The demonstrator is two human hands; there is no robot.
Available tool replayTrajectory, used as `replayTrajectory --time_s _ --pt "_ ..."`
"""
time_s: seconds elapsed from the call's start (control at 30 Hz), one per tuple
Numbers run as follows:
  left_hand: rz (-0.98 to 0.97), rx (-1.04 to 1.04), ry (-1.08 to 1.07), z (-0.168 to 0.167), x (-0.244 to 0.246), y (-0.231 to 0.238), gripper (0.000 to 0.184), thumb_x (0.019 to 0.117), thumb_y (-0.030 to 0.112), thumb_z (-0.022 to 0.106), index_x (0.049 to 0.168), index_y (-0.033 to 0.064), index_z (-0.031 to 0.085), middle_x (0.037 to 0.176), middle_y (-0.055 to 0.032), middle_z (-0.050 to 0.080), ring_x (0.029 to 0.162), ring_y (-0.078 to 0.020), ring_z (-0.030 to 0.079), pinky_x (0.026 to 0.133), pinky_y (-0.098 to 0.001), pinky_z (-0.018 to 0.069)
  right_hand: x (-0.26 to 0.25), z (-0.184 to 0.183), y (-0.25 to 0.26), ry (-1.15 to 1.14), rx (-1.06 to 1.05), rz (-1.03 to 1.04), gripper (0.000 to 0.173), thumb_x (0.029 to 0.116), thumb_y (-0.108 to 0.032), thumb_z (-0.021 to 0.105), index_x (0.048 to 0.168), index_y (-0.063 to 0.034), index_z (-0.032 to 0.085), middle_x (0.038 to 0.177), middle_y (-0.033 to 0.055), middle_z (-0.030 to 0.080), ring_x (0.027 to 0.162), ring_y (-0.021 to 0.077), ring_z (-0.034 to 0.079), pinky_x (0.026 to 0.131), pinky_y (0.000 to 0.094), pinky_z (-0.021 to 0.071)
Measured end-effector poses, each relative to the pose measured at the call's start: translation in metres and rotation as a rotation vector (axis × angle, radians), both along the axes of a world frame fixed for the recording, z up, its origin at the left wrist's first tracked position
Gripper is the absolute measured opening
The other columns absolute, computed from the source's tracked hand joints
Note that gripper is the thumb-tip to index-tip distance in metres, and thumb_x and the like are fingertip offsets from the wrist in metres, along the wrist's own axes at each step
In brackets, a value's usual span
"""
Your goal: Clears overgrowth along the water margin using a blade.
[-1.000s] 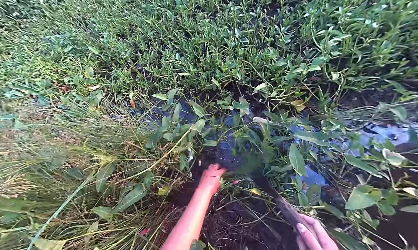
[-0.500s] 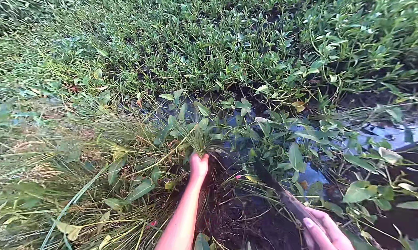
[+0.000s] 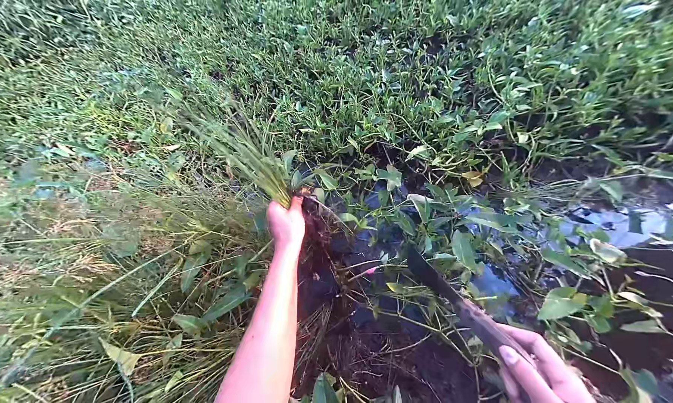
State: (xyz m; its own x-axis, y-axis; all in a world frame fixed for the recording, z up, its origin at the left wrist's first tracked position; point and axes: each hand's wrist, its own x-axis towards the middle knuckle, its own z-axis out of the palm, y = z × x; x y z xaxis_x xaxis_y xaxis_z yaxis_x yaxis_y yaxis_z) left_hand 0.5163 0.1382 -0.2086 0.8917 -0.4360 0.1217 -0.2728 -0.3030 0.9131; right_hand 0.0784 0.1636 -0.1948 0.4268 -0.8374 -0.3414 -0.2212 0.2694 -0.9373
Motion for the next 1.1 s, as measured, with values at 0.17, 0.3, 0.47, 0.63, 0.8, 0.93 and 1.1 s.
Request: replayTrajectory --time_s 0.17,0.3,0.47,0.63,0.8,0.93,1.1 --pt "-0.197 0.134 -0.034 0.027 -0.018 -0.008 0.028 0.0984 0.018 0.069 0.118 -0.0011 0.066 0.107 -0.0156 0.072 0.104 -0.0240 0.070 0.097 -0.0492 0.0553 0.000 0.002 0.001 -0.015 -0.023 -0.019 0.032 0.1053 -0.013 0.049 0.137 -0.0061 0.051 0.070 -0.0040 0.058 0.049 0.0069 0.052 0.044 0.0246 0.0465" --pt "-0.576 0.540 -0.090 0.000 -0.048 0.004 0.025 0.0986 0.015 0.066 0.119 0.0008 0.069 0.114 -0.0209 0.071 0.110 -0.0367 0.068 0.099 -0.0617 0.0520 -0.006 0.005 0.001 -0.023 -0.024 -0.032 0.032 0.1051 -0.011 0.048 0.137 -0.0055 0.050 0.071 -0.0038 0.059 0.049 0.0065 0.052 0.043 0.0240 0.0463" --pt "-0.780 0.899 -0.101 -0.074 -0.078 0.037 0.034 0.1012 0.011 0.060 0.134 0.0045 0.065 0.140 -0.0193 0.061 0.133 -0.0348 0.057 0.114 -0.0536 0.0430 -0.015 0.003 0.005 -0.022 -0.026 -0.059 0.031 0.1048 -0.010 0.048 0.136 -0.0051 0.050 0.074 -0.0033 0.062 0.049 0.0060 0.052 0.043 0.0232 0.0457" --pt "-0.888 1.121 -0.116 -0.101 -0.079 0.081 0.043 0.0975 0.005 0.056 0.140 0.0070 0.063 0.150 -0.0197 0.054 0.144 -0.0341 0.047 0.120 -0.0508 0.0379 -0.021 0.008 0.007 -0.001 -0.009 -0.061 0.031 0.1052 -0.011 0.049 0.136 -0.0047 0.050 0.073 -0.0039 0.060 0.050 0.0057 0.052 0.044 0.0226 0.0450" --pt "-0.892 1.204 -0.147 -0.133 -0.101 0.097 0.049 0.0900 0.011 0.071 0.138 0.0211 0.066 0.156 -0.0211 0.044 0.142 -0.0409 0.045 0.112 -0.0595 0.0428 -0.016 0.003 0.008 0.000 0.007 -0.071 0.031 0.1048 -0.011 0.050 0.135 -0.0051 0.051 0.073 -0.0033 0.060 0.049 0.0058 0.051 0.043 0.0229 0.0452" --pt "-0.967 1.281 -0.144 -0.137 -0.109 0.086 0.040 0.0945 0.014 0.066 0.134 0.0144 0.069 0.159 -0.0193 0.042 0.145 -0.0399 0.042 0.114 -0.0604 0.0404 0.000 0.014 0.013 0.025 0.013 -0.027 0.032 0.1039 -0.012 0.052 0.135 -0.0033 0.052 0.075 -0.0048 0.060 0.051 0.0038 0.051 0.045 0.0220 0.0454" --pt "-0.805 1.048 0.053 -0.124 -0.086 0.083 0.037 0.1016 0.021 0.062 0.132 0.0013 0.066 0.142 -0.0216 0.059 0.136 -0.0362 0.054 0.117 -0.0535 0.0403 -0.003 0.017 0.011 0.055 -0.056 0.247 0.035 0.0988 -0.013 0.061 0.133 -0.0060 0.059 0.083 0.0031 0.067 0.056 0.0096 0.056 0.051 0.0301 0.0508"
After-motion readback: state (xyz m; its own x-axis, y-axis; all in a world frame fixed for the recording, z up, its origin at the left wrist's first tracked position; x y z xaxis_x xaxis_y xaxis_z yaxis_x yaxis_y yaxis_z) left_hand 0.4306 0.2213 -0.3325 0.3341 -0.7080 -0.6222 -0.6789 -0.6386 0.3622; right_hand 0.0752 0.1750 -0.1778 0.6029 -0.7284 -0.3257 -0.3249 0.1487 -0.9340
